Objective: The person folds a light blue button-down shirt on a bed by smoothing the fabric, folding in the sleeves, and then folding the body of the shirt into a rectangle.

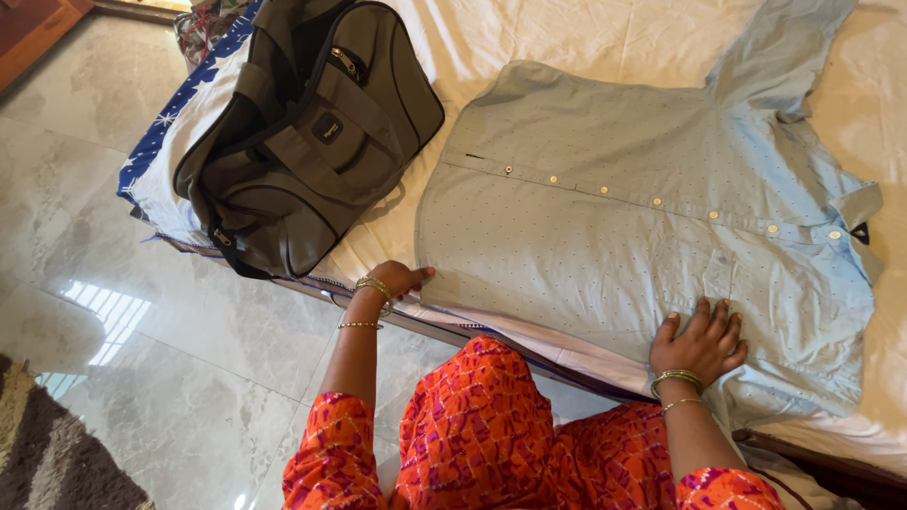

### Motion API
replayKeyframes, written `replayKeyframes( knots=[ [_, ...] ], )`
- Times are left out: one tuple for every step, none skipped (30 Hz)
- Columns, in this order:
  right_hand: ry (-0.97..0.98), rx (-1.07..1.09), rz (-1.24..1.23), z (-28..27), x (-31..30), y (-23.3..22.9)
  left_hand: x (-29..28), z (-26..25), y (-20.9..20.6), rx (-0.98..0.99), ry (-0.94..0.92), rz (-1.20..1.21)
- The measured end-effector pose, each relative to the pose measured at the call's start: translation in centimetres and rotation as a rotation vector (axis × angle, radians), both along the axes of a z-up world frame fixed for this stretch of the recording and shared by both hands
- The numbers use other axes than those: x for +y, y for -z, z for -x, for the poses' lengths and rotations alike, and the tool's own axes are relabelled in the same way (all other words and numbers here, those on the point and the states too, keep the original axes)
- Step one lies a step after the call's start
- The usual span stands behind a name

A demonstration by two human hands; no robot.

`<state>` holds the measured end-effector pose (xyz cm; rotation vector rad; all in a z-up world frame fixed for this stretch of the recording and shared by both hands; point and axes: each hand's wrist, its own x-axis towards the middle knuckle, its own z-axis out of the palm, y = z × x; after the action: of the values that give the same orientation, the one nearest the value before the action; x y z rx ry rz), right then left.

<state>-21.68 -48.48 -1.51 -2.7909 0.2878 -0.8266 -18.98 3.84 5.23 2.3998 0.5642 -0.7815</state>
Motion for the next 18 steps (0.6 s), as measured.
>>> replayKeyframes(
  knots=[
    [0.0,0.0,0.006,0.0,0.0,0.0,0.1,0.2,0.1,-0.044,0.01,0.02],
    [0.0,0.0,0.006,0.0,0.0,0.1,0.2,0.4,0.2,-0.088,0.019,0.039],
    [0.001,0.001,0.003,0.0,0.0,0.0,0.3,0.3,0.2,-0.09,0.019,0.039],
    [0.001,0.002,0.0,0.0,0.0,0.0,0.5,0.3,0.3,-0.1,0.039,0.048],
    [0.002,0.002,0.0,0.0,0.0,0.0,0.6,0.3,0.5,-0.11,0.061,0.056],
    [0.003,0.005,-0.001,0.0,0.0,0.0,0.8,0.4,0.7,-0.111,0.061,0.056],
    [0.003,0.007,-0.003,0.0,0.0,0.0,0.9,0.4,0.9,-0.137,0.062,0.091],
    [0.004,0.006,-0.003,0.0,0.0,0.0,1.1,0.5,1.1,-0.164,0.062,0.127],
    [0.005,0.008,-0.005,0.0,0.0,0.0,1.2,0.4,1.3,-0.165,0.063,0.127],
    [0.005,0.009,-0.007,0.0,0.0,0.0,1.3,0.4,1.6,-0.188,0.083,0.149],
    [0.005,0.009,-0.006,0.0,0.0,0.0,1.4,0.4,1.9,-0.209,0.102,0.17],
    [0.005,0.011,-0.003,-0.1,-0.1,0.0,1.5,0.4,2.1,-0.21,0.102,0.171],
    [0.005,0.013,0.0,-0.1,-0.1,0.1,1.6,0.4,2.4,-0.239,0.099,0.183],
    [0.004,0.014,0.001,-0.1,-0.1,0.2,1.8,0.5,2.7,-0.268,0.096,0.194],
    [0.008,0.013,0.006,-0.1,-0.1,0.2,1.9,0.5,2.9,-0.268,0.096,0.195],
    [0.011,0.012,0.012,-0.1,-0.1,0.2,2.0,0.5,3.0,-0.277,0.094,0.22],
    [0.011,0.012,0.012,-0.2,-0.1,0.2,2.1,0.5,3.2,-0.287,0.093,0.246],
    [0.009,0.011,0.004,-0.1,-0.1,0.2,2.1,0.6,3.4,-0.287,0.093,0.246]
  ],
)
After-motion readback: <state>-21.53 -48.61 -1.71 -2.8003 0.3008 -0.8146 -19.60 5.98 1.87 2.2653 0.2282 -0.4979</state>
